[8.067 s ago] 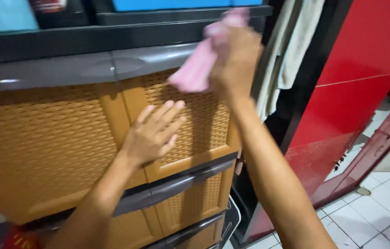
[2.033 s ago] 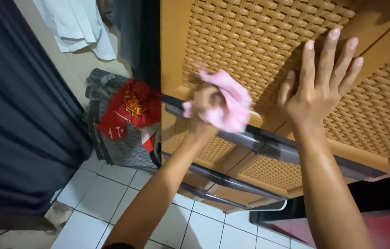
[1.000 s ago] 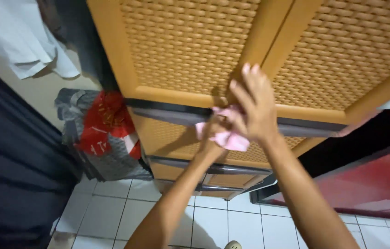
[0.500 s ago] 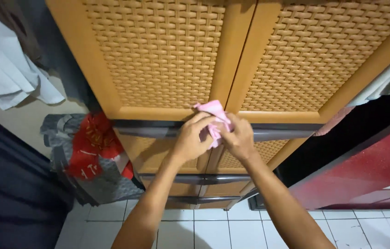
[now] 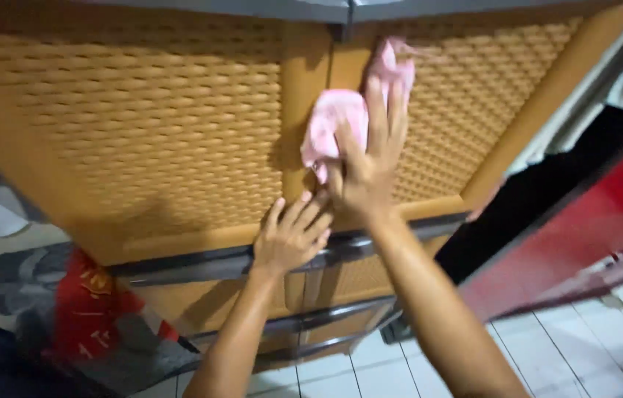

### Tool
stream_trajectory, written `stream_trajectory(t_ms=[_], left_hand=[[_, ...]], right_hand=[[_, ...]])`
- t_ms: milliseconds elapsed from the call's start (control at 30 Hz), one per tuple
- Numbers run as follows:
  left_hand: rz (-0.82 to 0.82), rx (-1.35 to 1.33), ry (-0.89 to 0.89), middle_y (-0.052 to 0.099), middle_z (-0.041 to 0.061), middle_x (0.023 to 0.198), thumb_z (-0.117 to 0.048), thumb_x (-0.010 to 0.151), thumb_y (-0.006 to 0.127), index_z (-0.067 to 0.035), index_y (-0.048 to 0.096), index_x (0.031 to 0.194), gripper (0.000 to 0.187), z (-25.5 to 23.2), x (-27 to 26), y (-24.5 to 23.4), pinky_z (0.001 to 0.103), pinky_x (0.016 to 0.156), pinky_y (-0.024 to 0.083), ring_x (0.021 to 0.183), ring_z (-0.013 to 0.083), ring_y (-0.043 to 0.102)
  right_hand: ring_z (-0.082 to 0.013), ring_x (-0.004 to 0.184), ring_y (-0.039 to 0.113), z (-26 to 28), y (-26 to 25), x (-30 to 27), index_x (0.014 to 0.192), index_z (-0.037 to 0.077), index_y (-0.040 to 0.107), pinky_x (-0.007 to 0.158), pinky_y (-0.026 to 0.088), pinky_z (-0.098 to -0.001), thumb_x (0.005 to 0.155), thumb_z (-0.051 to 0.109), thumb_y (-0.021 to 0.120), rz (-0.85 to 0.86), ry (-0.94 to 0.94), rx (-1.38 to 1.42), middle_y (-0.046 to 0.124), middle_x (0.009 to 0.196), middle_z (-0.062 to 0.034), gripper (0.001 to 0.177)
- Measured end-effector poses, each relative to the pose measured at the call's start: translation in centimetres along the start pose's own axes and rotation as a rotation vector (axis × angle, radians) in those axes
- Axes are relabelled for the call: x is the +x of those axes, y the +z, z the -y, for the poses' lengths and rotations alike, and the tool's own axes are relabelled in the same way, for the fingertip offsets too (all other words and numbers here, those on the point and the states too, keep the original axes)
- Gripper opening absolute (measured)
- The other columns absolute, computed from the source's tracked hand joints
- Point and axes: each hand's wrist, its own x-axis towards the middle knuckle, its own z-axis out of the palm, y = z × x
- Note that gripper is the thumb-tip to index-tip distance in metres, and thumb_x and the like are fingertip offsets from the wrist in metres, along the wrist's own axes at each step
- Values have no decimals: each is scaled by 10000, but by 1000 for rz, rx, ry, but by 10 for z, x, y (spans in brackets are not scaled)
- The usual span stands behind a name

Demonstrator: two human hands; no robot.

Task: The person wipes the exterior of a woven cabinet with a pink cloth. They clean the front panels, side edges, and metal handles in a systematic manner, then place the cloth on a nearby bed.

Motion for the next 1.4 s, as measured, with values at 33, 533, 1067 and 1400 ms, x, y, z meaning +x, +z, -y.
stream_trajectory(t_ms=[33, 533, 1067, 1400], left_hand=[[58, 83, 35, 617, -22, 1428, -418, 995, 538, -310, 630, 1316, 351, 1, 4, -8, 492, 1160, 337, 1336, 191, 569], [6, 99, 23, 568, -43, 1523, -478, 1042, 469, -325, 590, 1461, 462, -3, 2, -5, 450, 1218, 280, 1399, 171, 524], [-83, 107, -18, 553, -14, 1543, -389, 993, 451, -328, 496, 1538, 551, -4, -6, 8, 452, 1206, 342, 1381, 186, 548], [-88, 113, -10, 558, -13, 1538, -435, 992, 498, -333, 513, 1525, 543, -4, -5, 8, 438, 1207, 340, 1385, 190, 544]], right_hand=[[-402, 1587, 185, -12, -7, 6, 1572, 366, 289, 1207, 313, -606, 1113, 469, 651, 20, -56, -74, 249, 1693, -145, 593], [-375, 1226, 518, 15, -13, 24, 1087, 107, 685, 1141, 374, -526, 1059, 222, 460, -169, 109, -38, 585, 1231, -162, 254], [-402, 1368, 506, 85, -8, -72, 1483, -67, 473, 1158, 447, -440, 1057, 12, 560, -210, 590, -9, 486, 1461, -315, 442], [-507, 1330, 510, -71, -100, -150, 1360, -81, 662, 1127, 415, -556, 992, 121, 769, -196, 330, -589, 530, 1431, -347, 433]])
